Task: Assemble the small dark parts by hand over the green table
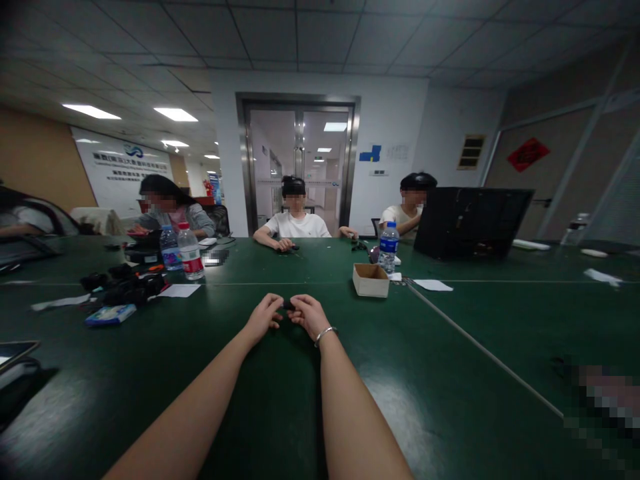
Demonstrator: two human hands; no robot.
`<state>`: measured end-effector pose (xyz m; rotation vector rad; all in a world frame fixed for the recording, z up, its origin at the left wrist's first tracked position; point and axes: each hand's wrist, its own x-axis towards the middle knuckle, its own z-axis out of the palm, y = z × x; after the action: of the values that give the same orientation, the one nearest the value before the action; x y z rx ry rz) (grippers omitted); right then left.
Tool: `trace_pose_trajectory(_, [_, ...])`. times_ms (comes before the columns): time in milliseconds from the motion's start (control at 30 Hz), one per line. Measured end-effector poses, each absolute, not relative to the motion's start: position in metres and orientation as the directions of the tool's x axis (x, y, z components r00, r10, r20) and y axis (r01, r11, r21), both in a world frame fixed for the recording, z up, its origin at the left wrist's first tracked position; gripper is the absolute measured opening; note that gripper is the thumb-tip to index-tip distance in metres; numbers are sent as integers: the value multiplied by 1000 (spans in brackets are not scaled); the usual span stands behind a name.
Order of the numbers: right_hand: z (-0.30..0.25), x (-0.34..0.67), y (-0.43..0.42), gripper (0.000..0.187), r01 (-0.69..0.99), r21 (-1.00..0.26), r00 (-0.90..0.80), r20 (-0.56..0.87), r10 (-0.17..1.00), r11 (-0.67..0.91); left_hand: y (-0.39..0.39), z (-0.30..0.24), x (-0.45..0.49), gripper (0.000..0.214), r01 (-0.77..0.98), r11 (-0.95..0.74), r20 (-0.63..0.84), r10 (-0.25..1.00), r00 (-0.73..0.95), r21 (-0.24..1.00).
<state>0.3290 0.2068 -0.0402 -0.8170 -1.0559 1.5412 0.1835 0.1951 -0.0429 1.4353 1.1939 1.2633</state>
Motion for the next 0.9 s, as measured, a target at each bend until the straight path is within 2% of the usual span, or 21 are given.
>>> trace_pose_trajectory(100, [-39, 329, 206, 15, -371, -926, -231, 21, 973, -68, 193, -41, 184, 35, 167, -173, 167, 985, 48, 971])
trace_pose_trajectory(267, [-38, 329, 206, 12, -372, -925, -235, 18, 972, -73, 193, -42, 184, 44, 162, -137, 129, 990, 61, 977])
trace_pose_trajectory(467, [-39, 329, 206, 12, -381, -922, -223, 17, 975, -72, 192, -43, 184, 38, 75, -252, 251, 968, 26, 965])
trace_pose_trajectory(667, [-37, 329, 204, 13, -355, -933, -228, 22, 973, -62, 195, -46, 183, 32, 143, -237, 226, 970, 92, 961])
trace_pose_trajectory(900, [-41, 329, 206, 18, -355, -934, -244, 48, 969, -43, 195, -45, 182, 41, 256, -182, 187, 982, 5, 949])
